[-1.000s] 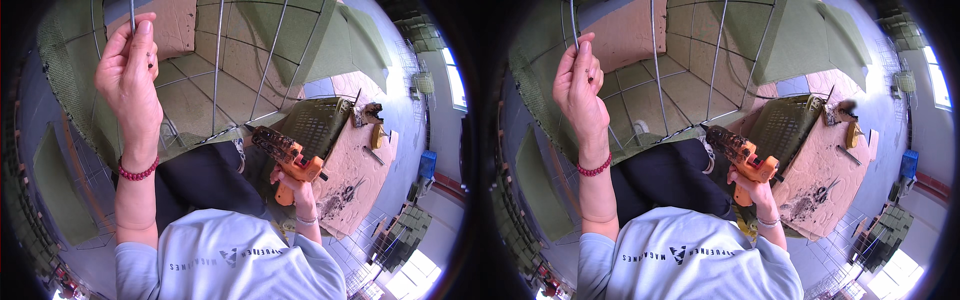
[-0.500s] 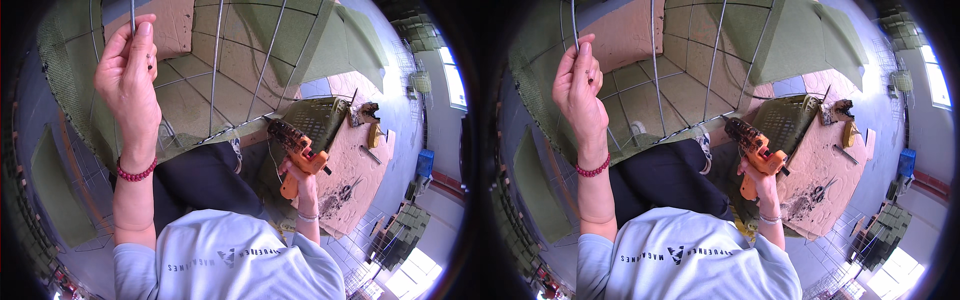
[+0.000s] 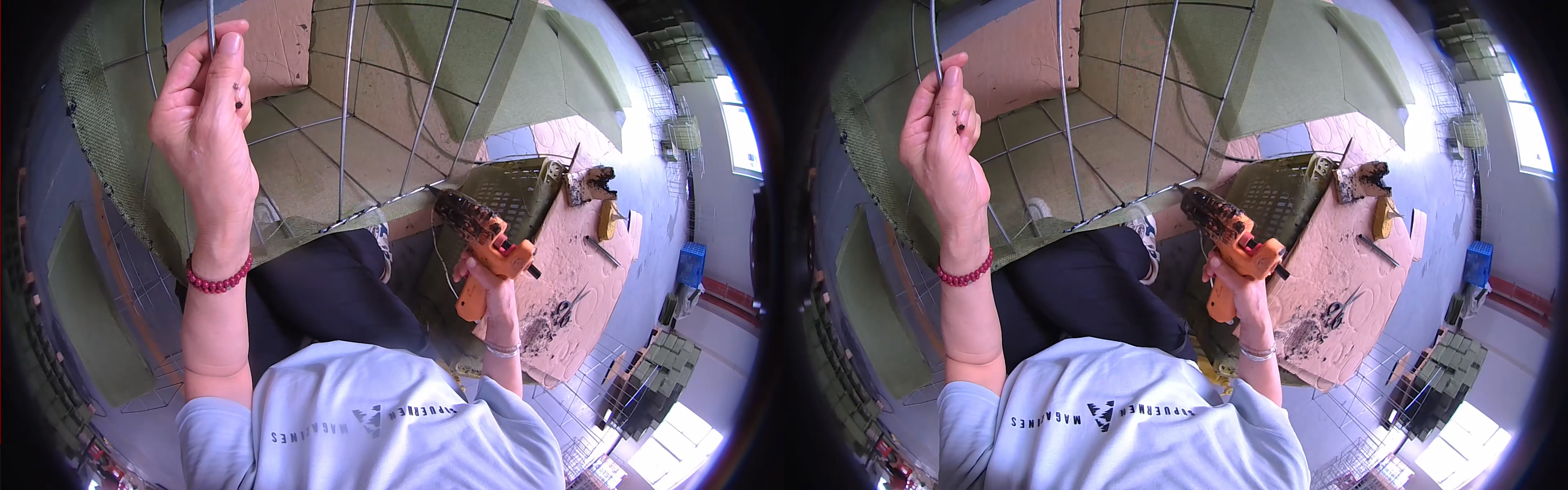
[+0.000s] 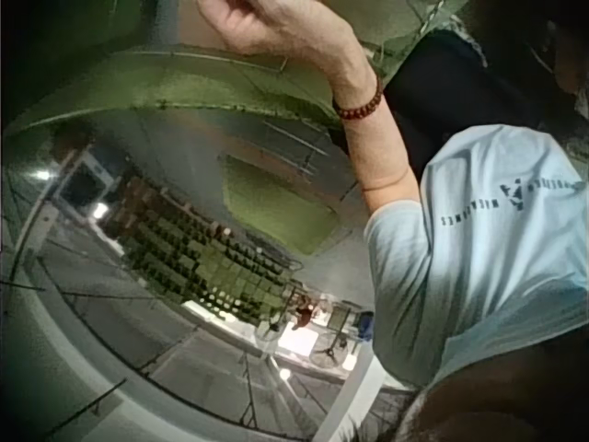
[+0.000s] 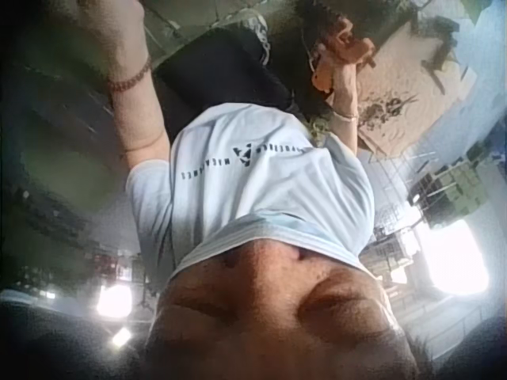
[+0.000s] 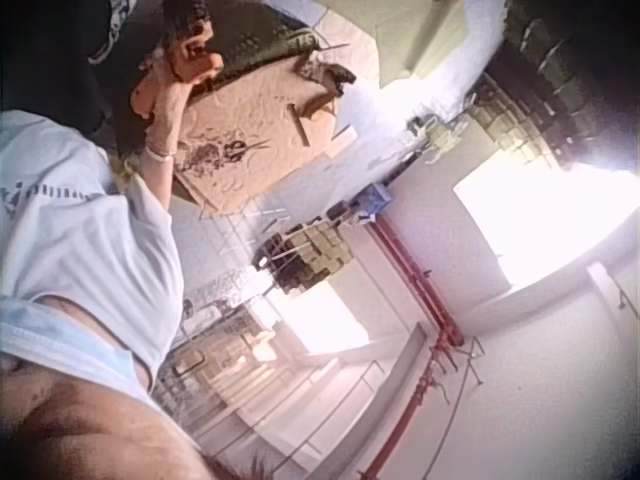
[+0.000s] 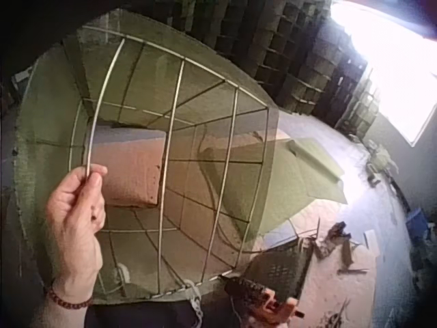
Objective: Use a hot glue gun to attach green fabric panels to a wire frame.
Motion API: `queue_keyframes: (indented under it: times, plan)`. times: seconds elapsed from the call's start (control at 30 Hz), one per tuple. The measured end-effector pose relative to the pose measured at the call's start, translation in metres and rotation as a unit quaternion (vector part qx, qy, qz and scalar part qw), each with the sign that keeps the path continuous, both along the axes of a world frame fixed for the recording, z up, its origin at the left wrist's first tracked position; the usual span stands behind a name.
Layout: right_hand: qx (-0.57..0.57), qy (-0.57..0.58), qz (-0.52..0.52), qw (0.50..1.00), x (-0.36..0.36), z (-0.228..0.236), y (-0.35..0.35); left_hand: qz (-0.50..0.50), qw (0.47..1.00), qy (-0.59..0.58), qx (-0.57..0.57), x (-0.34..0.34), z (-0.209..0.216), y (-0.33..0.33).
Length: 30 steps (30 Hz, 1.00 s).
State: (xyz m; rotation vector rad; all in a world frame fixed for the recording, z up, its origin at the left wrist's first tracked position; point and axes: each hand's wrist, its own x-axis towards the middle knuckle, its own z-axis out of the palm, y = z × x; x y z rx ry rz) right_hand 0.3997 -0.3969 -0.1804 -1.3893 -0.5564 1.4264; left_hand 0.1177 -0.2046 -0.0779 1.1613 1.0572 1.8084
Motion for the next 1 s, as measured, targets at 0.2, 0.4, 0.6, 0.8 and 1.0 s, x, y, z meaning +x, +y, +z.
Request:
queue_keyframes:
  times: [0.2, 0.4, 0.6, 0.8, 1.0]
  plan:
    - [-0.032, 0.020, 0.077, 0.996, -0.007, 0.012, -0.003, 0.003, 1.000, 0.007, -0.002, 0.002, -0.001, -0.001]
    - [0.003, 0.010, -0.010, 1.000, 0.007, 0.001, -0.005, 0.001, 1.000, -0.006, -0.004, 0.002, -0.001, 0.002]
    - [-0.006, -0.009, -0.018, 1.000, 0.015, -0.015, 0.002, 0.007, 1.000, -0.001, 0.002, 0.001, 0.000, 0.000]
    - [0.008, -0.047, -0.029, 0.998, 0.012, -0.013, 0.008, 0.004, 1.000, 0.002, -0.002, 0.001, -0.002, -0.001]
    - [0.005, -0.105, -0.023, 0.994, 0.011, -0.014, 0.008, -0.003, 1.000, -0.001, -0.001, 0.004, -0.001, -0.001]
